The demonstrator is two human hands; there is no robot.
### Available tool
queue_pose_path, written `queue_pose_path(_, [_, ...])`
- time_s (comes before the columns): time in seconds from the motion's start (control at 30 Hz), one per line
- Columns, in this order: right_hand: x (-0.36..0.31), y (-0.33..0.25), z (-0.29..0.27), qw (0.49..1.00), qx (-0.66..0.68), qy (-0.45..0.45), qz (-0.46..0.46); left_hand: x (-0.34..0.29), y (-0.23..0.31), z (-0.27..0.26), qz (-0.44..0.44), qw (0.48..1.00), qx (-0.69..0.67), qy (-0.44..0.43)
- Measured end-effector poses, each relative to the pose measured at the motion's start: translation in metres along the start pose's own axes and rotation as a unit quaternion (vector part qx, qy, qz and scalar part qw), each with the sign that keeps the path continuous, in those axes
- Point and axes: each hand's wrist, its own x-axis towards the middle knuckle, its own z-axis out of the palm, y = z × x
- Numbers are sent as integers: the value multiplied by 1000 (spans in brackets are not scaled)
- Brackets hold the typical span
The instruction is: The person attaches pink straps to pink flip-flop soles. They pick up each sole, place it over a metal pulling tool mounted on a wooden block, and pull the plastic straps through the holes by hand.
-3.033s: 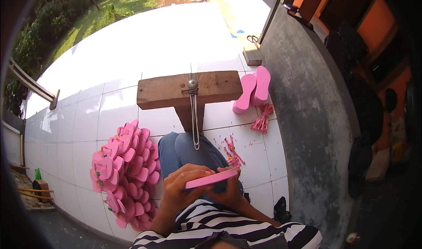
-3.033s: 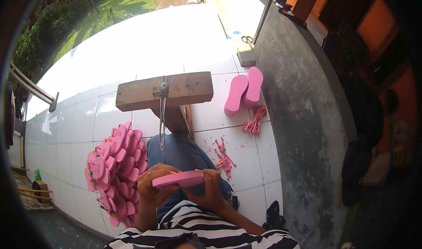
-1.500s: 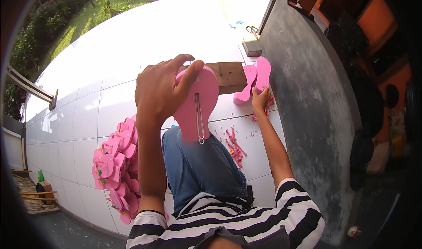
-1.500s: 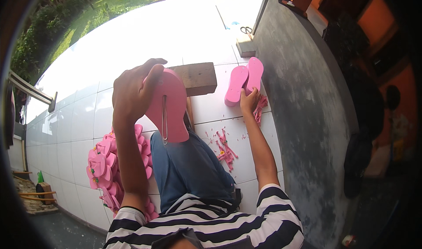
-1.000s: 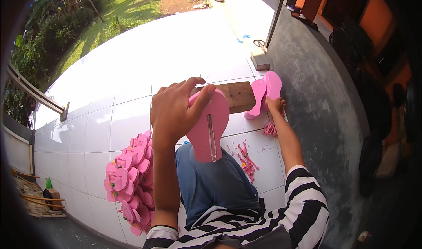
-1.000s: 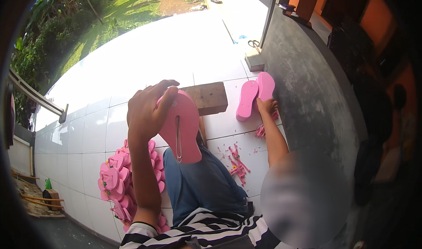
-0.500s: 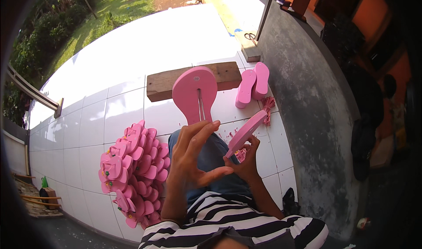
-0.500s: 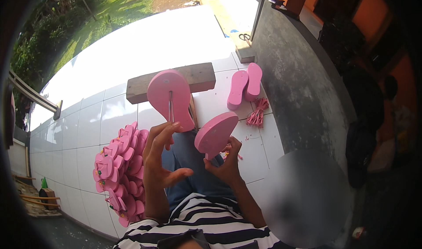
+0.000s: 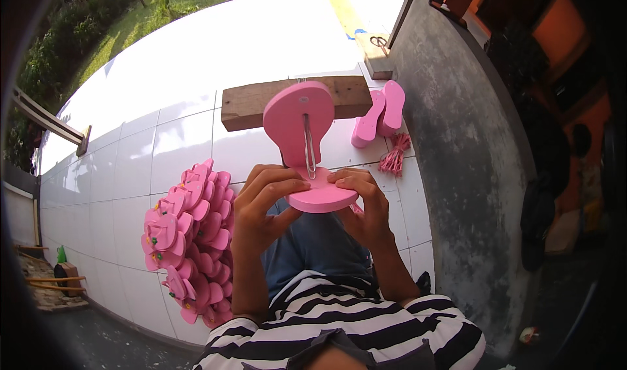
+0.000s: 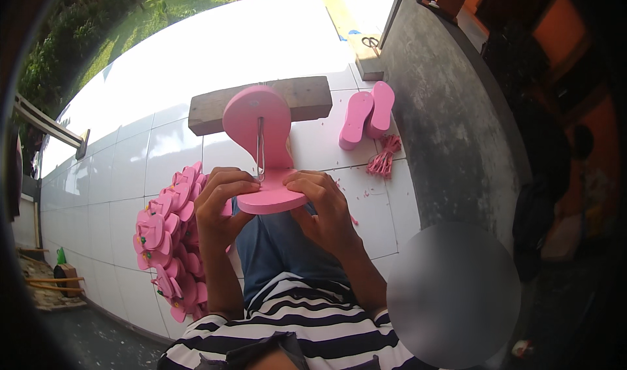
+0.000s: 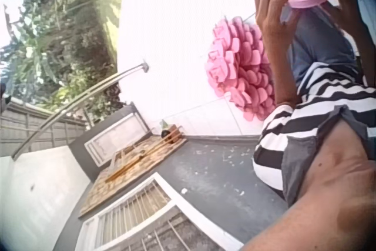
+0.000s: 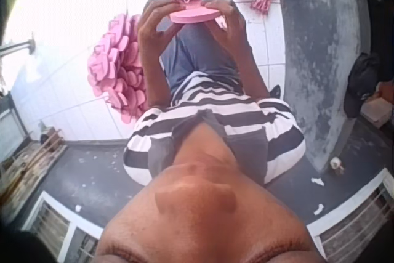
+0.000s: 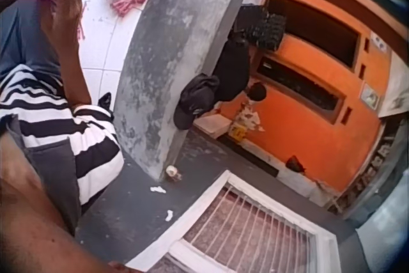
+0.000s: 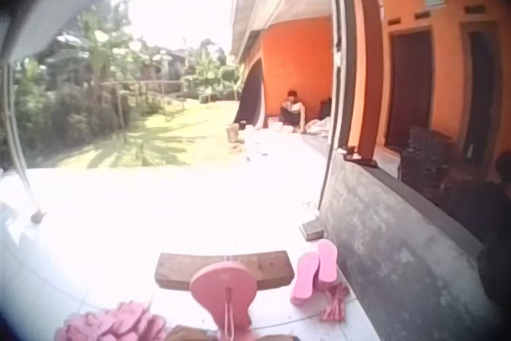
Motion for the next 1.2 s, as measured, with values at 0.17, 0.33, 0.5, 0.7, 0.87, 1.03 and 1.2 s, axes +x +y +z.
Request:
queue_pose_path(0.17, [8, 2, 6, 999, -22, 32, -21, 3, -10, 0, 8, 999, -33, 40])
queue_pose_path(0.33, [17, -5, 3, 999, -15, 34, 20, 9, -7, 0, -14, 997, -53, 56])
queue_pose_path(0.5, [37, -38, -8, 991, -72, 12, 112, 17, 10, 2, -157, 974, -141, 80])
queue_pose_path(0.7, [35, -21, 6, 986, -47, 35, 153, 36, 20, -9, -104, 984, 108, 99])
queue_pose_path(0.87, [52, 12, 24, 971, -98, 111, 191, 57, -11, 8, -111, 961, 194, 161])
queue_pose_path(1.03, [50, 21, 23, 958, -81, 132, 241, 54, -51, -1, -61, 955, 273, 99])
queue_pose_path(1.2, [40, 38, 50, 936, 106, 214, 260, 43, -87, 34, 1, 946, 290, 144])
